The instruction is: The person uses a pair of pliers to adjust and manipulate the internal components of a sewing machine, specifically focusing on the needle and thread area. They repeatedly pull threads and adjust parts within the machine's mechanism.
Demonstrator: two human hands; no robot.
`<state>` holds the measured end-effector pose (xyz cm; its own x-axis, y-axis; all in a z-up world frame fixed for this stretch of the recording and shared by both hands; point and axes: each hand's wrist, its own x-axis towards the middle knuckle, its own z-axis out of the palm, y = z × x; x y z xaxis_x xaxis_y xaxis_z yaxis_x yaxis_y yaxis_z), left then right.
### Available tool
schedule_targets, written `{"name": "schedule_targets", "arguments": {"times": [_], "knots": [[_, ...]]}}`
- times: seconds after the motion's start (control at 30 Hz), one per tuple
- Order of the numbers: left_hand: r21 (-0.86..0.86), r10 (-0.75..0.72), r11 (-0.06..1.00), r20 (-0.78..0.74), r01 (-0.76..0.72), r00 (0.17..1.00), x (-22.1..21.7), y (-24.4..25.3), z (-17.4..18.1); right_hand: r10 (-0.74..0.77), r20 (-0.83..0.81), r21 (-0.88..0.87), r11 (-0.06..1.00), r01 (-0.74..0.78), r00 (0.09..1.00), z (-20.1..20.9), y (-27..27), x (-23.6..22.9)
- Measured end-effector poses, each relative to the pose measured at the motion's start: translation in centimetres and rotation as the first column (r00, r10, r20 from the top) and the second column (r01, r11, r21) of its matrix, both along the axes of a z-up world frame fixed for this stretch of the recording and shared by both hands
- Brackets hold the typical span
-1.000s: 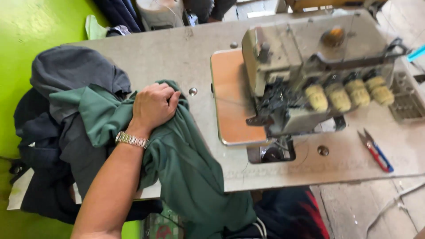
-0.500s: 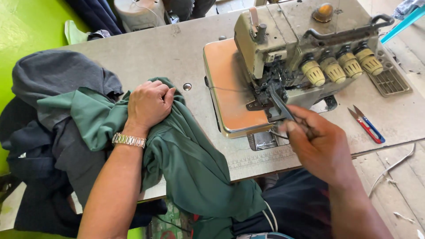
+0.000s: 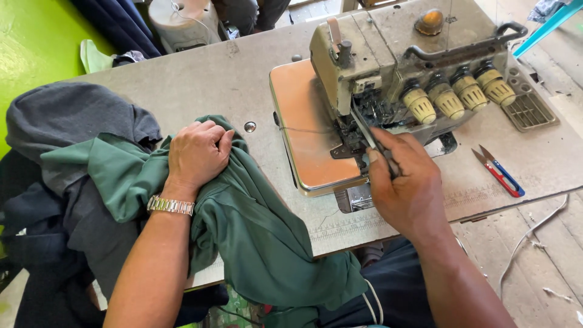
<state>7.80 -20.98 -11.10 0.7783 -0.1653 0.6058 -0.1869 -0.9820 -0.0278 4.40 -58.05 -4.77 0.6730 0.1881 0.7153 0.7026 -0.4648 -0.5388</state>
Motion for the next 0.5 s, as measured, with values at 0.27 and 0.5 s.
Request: {"name": "schedule_targets", "arguments": {"times": [0.27,0.5], "knots": [[-0.021,-0.022,1.000,0.025,0.022,0.999,0.04,0.03,-0.15,0.000,0.025,0.105,0.994,-0.003,1.000,-0.72,0.15,0.64],[-0.006,0.004,1.000,0.036,-0.003,0.999,0.11,0.10,-0.43,0.077,0.070,0.146,0.985,-0.087,0.995,-0.80,0.16,1.20]]}}
